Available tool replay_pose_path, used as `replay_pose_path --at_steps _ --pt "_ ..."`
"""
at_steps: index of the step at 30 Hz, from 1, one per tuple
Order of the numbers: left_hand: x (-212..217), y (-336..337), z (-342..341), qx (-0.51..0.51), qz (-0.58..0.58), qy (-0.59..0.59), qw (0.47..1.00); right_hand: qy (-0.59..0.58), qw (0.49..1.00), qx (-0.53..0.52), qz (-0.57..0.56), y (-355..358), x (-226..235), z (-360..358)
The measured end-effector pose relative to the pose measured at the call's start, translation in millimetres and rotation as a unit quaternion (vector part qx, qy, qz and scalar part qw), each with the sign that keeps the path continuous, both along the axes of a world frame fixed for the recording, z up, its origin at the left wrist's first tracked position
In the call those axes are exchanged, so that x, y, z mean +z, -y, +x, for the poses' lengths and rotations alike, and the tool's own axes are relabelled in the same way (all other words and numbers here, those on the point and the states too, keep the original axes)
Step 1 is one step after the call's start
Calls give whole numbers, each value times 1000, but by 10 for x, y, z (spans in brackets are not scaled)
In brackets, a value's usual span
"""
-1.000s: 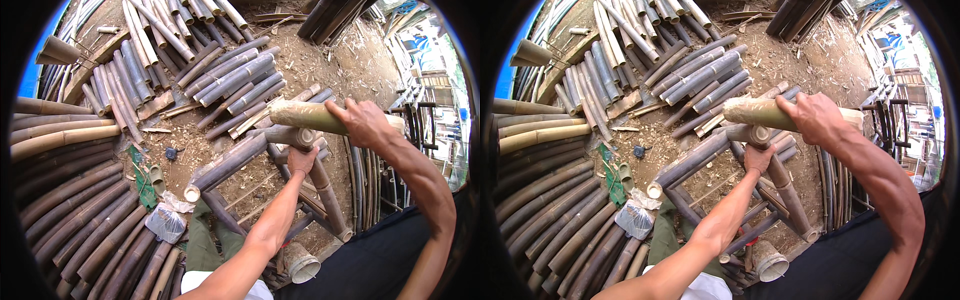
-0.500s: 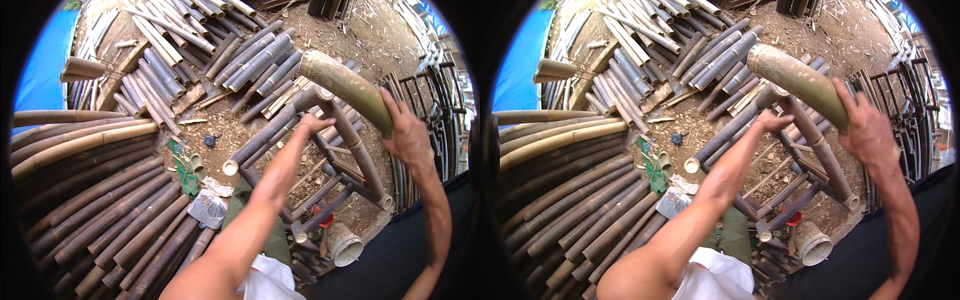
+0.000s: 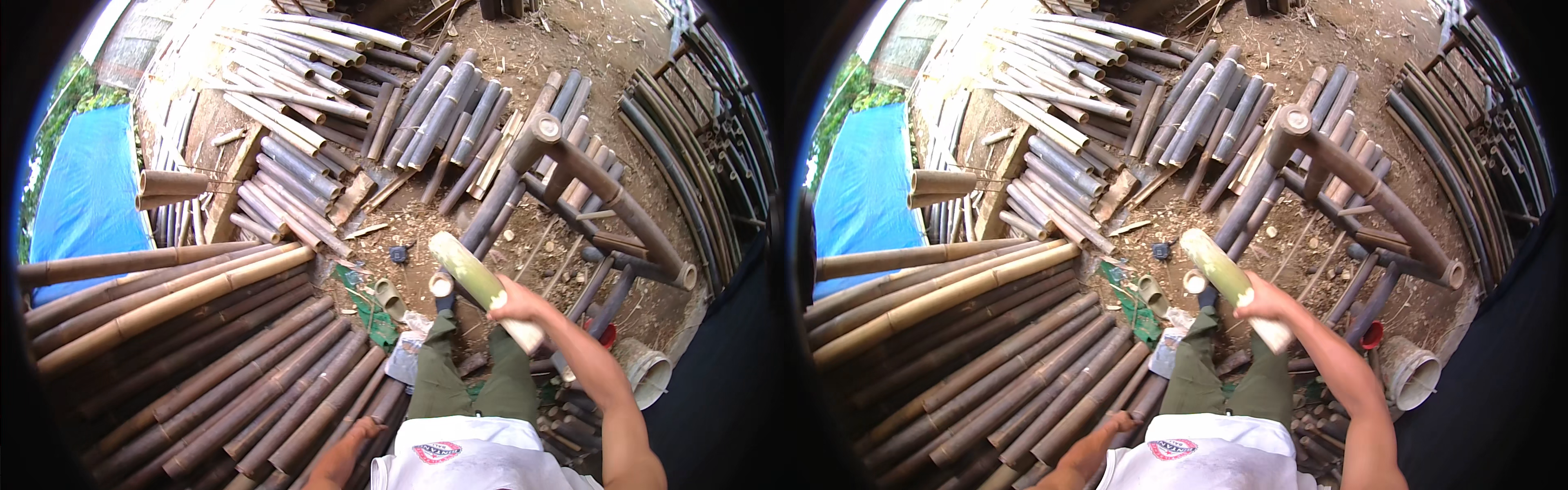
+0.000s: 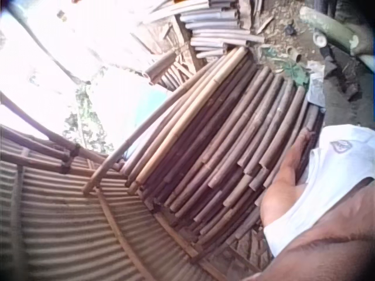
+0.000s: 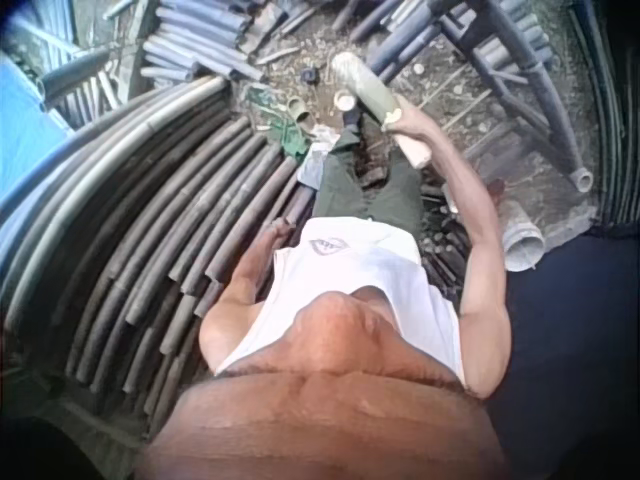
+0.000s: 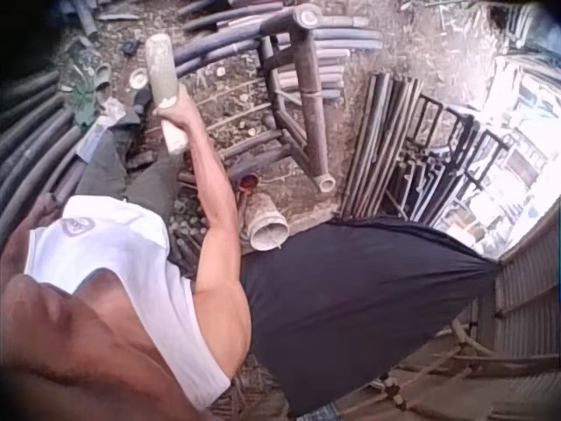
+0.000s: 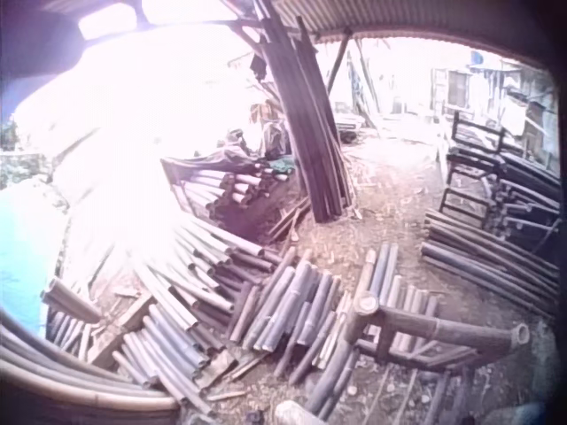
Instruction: The person assembles a bamboo chair frame by inserting a bamboo segment into the pre-drilled holes of a partially constructed base.
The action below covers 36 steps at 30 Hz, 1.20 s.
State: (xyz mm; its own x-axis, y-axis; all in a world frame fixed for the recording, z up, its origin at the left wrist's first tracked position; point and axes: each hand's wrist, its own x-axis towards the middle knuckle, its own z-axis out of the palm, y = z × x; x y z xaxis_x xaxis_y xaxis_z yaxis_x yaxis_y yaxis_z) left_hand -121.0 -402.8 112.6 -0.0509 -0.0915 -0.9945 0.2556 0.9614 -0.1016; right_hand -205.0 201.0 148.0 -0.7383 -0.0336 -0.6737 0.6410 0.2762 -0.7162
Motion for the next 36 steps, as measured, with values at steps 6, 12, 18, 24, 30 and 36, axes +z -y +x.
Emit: replay_pose_path --at_steps 6,12,18,24,30,36 --pt "33 -33 194 538 81 -110 832 -9 956 203 213 792 -665 -1842" --pt "103 -36 -92 472 67 -65 876 -81 872 242 417 1251 -932 -1594" --pt "-564 143 -1104 249 172 -116 946 82 989 -11 124 1464 -594 561" --pt "-439 -1105 -3031 42 251 -264 930 320 827 -395 241 1844 -212 3655" --pt "-221 -3516 -4095 -120 365 -314 868 357 589 -707 158 3530 -207 5935" --pt "819 -6045 -3527 -223 448 -399 768 354 732 -580 -58 3483 263 5059"
